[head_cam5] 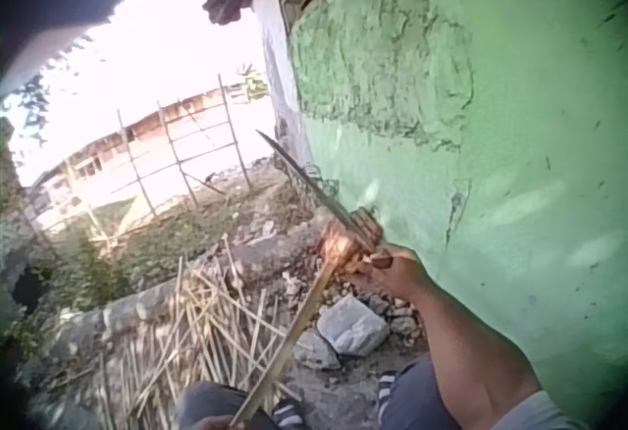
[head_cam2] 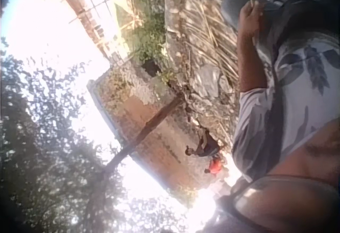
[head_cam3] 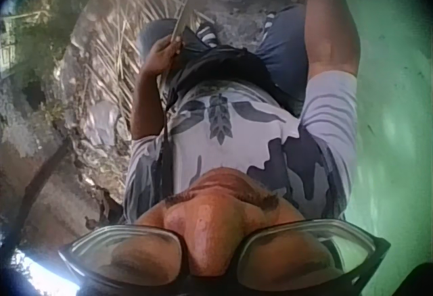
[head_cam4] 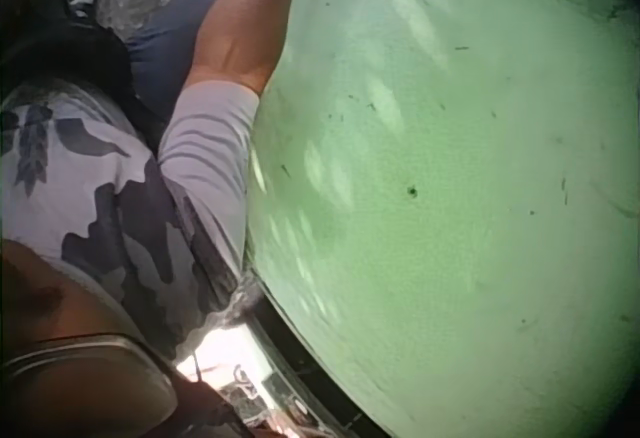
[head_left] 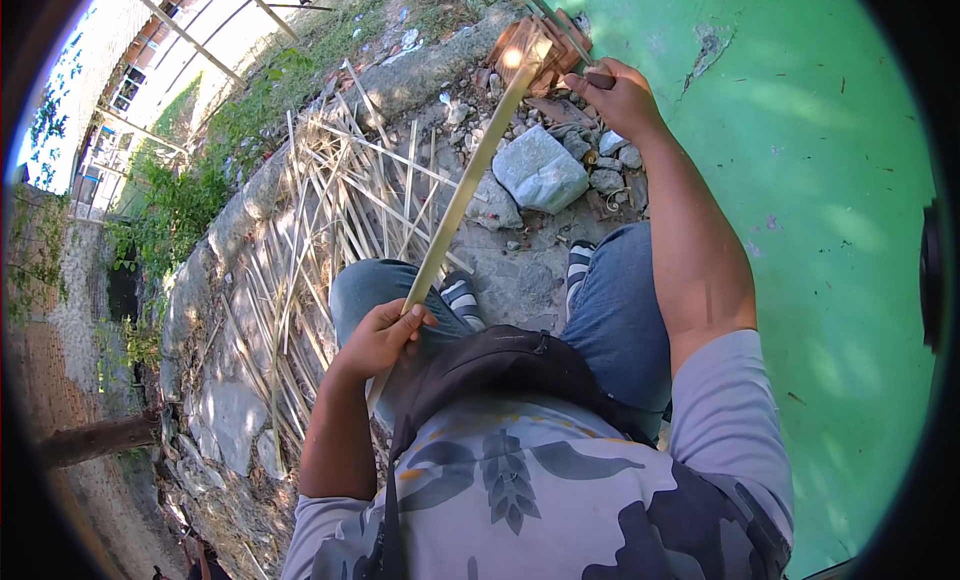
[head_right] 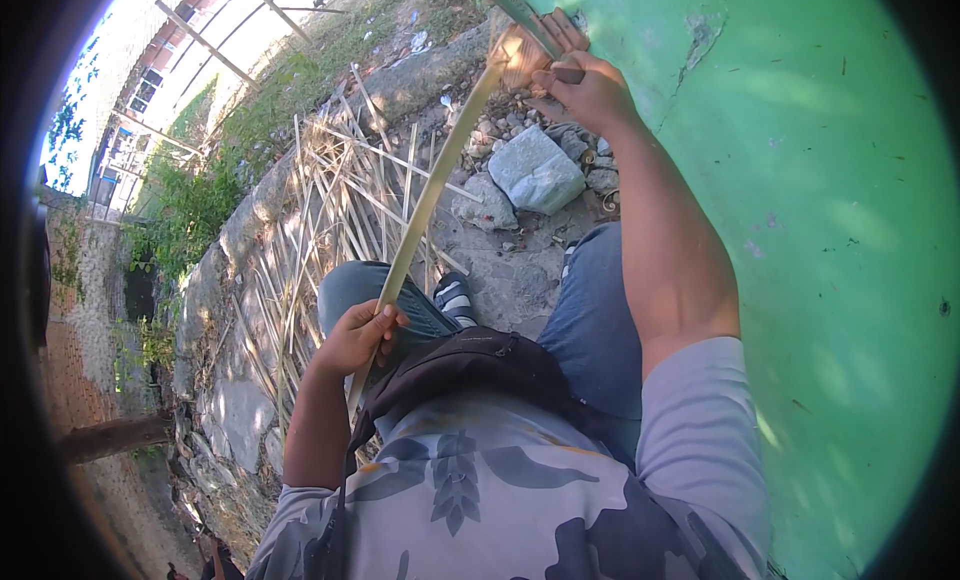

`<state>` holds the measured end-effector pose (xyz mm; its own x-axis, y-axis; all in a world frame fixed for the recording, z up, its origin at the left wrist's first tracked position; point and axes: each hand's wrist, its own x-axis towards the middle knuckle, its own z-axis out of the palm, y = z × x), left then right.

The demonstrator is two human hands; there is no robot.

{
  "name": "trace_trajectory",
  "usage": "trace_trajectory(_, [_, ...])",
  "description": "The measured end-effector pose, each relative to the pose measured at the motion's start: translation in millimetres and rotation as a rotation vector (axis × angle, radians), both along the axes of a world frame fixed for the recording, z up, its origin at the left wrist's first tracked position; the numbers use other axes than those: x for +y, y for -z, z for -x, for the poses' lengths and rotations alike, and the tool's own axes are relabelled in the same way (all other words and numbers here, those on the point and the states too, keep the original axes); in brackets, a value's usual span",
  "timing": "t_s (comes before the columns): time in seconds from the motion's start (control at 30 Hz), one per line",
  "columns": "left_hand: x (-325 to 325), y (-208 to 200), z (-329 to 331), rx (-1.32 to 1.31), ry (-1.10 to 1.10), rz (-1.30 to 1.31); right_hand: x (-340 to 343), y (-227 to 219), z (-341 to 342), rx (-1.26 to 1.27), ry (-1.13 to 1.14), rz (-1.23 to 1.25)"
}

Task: The person scrapes and thins bamboo strips by shaving them along their length using a machete.

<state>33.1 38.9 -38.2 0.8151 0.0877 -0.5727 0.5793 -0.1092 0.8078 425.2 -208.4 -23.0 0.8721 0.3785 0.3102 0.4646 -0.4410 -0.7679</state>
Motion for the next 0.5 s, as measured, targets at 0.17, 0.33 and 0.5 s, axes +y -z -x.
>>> trace_trajectory(0.17, [1,-5,2,-0.129,-0.128,0.157,7,-3,11,-0.152,-0.040,0.017])
trace_trajectory(0.33, [-1,0,7,-0.164,-0.242,0.107,17,-17,29,-0.193,-0.120,0.108])
trace_trajectory(0.5, [4,8,8,-0.188,-0.211,0.136,26,-24,47,-0.249,-0.185,0.093])
